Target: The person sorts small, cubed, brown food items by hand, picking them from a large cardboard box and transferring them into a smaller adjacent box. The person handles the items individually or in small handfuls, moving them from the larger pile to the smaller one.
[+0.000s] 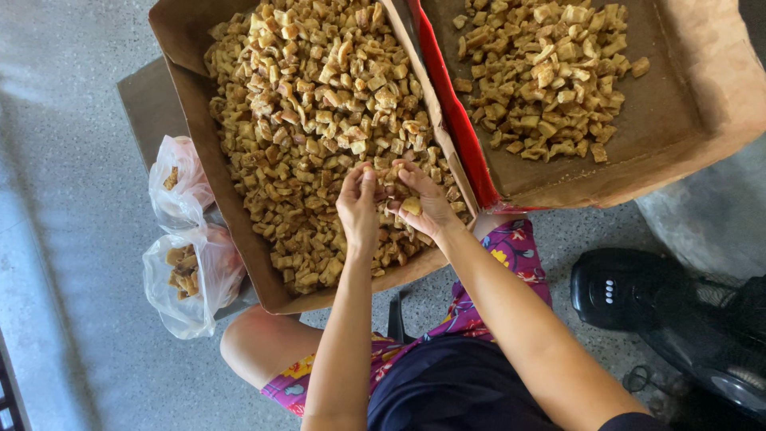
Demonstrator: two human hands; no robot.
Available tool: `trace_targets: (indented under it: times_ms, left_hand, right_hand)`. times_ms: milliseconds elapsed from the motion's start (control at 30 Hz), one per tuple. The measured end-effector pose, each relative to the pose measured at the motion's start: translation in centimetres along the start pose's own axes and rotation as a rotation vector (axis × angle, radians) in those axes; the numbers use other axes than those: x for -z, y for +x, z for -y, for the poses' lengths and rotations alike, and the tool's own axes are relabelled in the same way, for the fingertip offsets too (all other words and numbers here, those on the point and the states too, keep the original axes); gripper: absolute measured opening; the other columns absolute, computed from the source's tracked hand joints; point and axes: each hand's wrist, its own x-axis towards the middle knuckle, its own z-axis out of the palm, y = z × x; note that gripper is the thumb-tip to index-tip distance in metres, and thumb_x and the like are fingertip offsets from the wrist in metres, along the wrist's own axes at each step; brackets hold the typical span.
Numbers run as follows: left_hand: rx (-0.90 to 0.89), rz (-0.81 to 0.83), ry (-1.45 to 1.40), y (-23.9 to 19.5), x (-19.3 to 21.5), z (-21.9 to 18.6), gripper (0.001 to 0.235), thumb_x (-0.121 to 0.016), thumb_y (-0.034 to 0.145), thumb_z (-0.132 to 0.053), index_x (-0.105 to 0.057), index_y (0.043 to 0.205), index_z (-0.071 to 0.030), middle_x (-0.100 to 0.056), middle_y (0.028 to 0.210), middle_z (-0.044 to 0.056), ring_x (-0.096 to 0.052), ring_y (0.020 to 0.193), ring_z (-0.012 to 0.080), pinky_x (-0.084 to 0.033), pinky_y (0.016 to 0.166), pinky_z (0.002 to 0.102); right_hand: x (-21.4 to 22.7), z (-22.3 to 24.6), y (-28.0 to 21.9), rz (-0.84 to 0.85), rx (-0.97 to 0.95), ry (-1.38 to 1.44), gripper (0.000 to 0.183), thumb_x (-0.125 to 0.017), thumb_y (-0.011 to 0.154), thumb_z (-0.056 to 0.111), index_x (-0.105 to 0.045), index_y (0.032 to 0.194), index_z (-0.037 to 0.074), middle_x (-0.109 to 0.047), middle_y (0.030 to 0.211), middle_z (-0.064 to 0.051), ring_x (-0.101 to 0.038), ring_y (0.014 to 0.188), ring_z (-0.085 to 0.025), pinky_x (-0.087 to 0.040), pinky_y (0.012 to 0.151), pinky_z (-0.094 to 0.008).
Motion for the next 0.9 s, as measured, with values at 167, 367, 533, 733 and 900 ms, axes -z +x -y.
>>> trace_targets:
  times_ms: [167,367,533,733,900]
  left_hand:
    - [-0.055,0.186,0.292,-0.4,1.2,-3.1,0.031,-0.065,0.101,-0.018,-0.07,0.131,-0.009,-0.074,0.1,0.009,-0.06,0.075,0.0156,-0.05,0.064,0.028]
    - [-0.368,0.524,0.631,-0.9,-1.4,-6.3,0.035,-0.064,0.104,-0.019,-0.066,0.138,-0.014,-0.073,0.122,0.014,-0.071,0.102,0.0165,-0.057,0.084,0.032]
    - [-0.048,0.302,0.738,0.1,0.3,-7.3,0.034,-0.054,0.103,-0.023,-0.064,0.134,-0.018,-0.074,0.117,0.01,-0.07,0.077,0.0222,-0.061,0.061,0.033]
    - [-0.38,0.197,0.835,2.1,5.0,-0.4,0.025,-0.056,0.103,-0.012,-0.07,0.123,-0.005,-0.073,0.116,0.017,-0.073,0.088,0.0217,-0.062,0.077,0.035]
    - [-0.474,0.133,0.984,1.3,5.6,2.9,0.017,-0.061,0.1,-0.009,-0.073,0.113,-0.004,-0.073,0.104,0.016,-0.067,0.093,0.0308,-0.052,0.09,0.045]
  right_hand:
    - [0.2,0.2,0.3,-0.067,0.049,-0.005,0.03,-0.071,0.097,0.035,-0.068,0.121,0.017,-0.07,0.117,-0.008,-0.065,0.105,-0.022,-0.054,0.094,-0.046]
    - [-0.8,0.6,0.1,-0.064,0.034,0.13,0.048,-0.068,0.09,0.054,-0.069,0.117,0.014,-0.071,0.118,-0.012,-0.066,0.105,-0.027,-0.055,0.094,-0.047]
    - [0.3,0.4,0.7,-0.118,0.04,0.236,0.036,-0.072,0.094,0.043,-0.068,0.116,0.014,-0.069,0.115,-0.012,-0.066,0.098,-0.026,-0.06,0.081,-0.039]
    - [-1.6,2.9,0.4,-0.14,0.103,0.267,0.024,-0.068,0.103,0.034,-0.066,0.112,0.011,-0.068,0.106,-0.013,-0.068,0.075,-0.017,-0.056,0.053,-0.022]
    - [-3.8,13.5,0.0,-0.175,0.291,-0.003,0.018,-0.063,0.103,0.03,-0.063,0.099,0.013,-0.068,0.099,-0.01,-0.069,0.071,-0.016,-0.056,0.052,-0.023]
